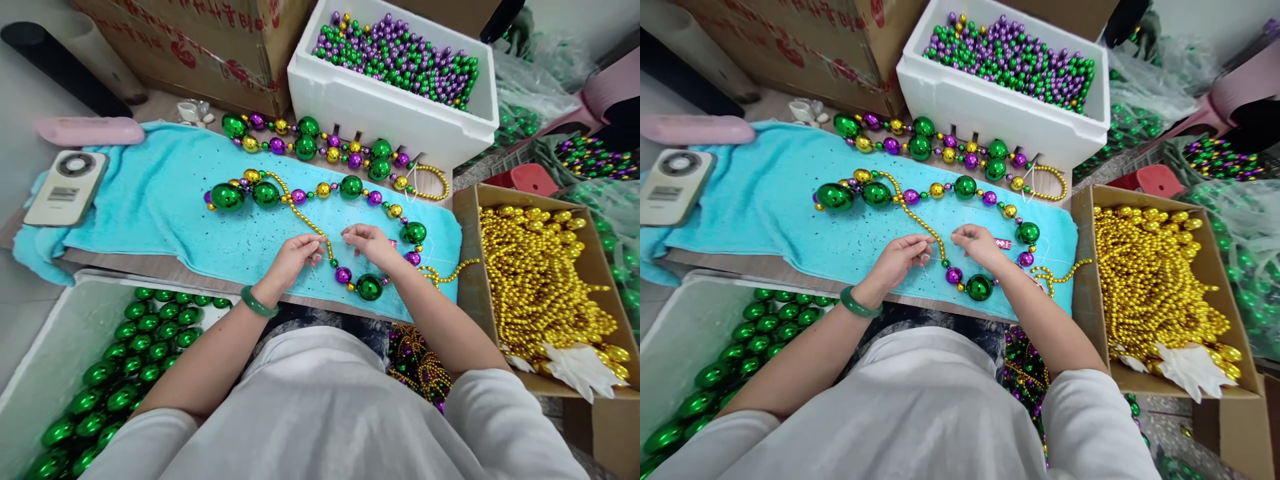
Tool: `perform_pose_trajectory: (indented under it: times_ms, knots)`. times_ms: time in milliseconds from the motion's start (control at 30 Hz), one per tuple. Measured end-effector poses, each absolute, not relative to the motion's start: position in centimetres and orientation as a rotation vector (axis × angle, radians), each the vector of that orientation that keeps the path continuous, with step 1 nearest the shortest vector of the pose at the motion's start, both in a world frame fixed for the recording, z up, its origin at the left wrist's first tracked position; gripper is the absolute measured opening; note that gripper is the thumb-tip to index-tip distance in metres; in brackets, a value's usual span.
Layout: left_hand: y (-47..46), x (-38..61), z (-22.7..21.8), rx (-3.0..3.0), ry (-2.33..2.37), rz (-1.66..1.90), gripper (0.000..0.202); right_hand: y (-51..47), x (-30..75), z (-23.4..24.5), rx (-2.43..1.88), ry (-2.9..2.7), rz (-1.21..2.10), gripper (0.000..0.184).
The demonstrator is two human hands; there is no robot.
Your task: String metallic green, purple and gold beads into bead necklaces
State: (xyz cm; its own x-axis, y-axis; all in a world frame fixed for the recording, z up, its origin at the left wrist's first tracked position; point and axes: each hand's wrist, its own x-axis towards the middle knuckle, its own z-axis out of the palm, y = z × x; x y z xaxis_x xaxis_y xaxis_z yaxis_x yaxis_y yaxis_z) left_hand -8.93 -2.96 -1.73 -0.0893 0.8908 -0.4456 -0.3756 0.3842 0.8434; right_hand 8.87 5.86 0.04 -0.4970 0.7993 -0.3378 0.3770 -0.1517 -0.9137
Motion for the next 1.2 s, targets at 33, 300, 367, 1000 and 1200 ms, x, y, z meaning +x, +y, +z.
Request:
perform_pose_trajectory:
  times_ms: [33,300,367,1000,1200]
  knots:
    - [-2.8,-8.9,-1.5,0.588,1.248,1.153,0.026,5.8,9.3,0.5,-1.330,-1.917,1.510,0.022]
    - [-1.9,-7.9,-1.5,1.069,1.421,1.104,0.035,4.3,10.1,4.0,-1.122,-2.636,0.922,0.010]
    - [-1.9,-7.6,-1.2,1.214,1.472,1.053,0.029,4.1,9.6,4.3,-1.086,-2.674,0.928,0.011]
    - [-1.9,-7.4,-1.8,1.143,1.537,0.995,0.009,6.6,6.8,0.7,-1.257,-2.241,1.301,0.008]
    - [-1.9,-7.5,-1.4,1.019,1.532,1.010,0.009,6.3,6.5,0.6,-1.251,-2.229,1.253,0.007]
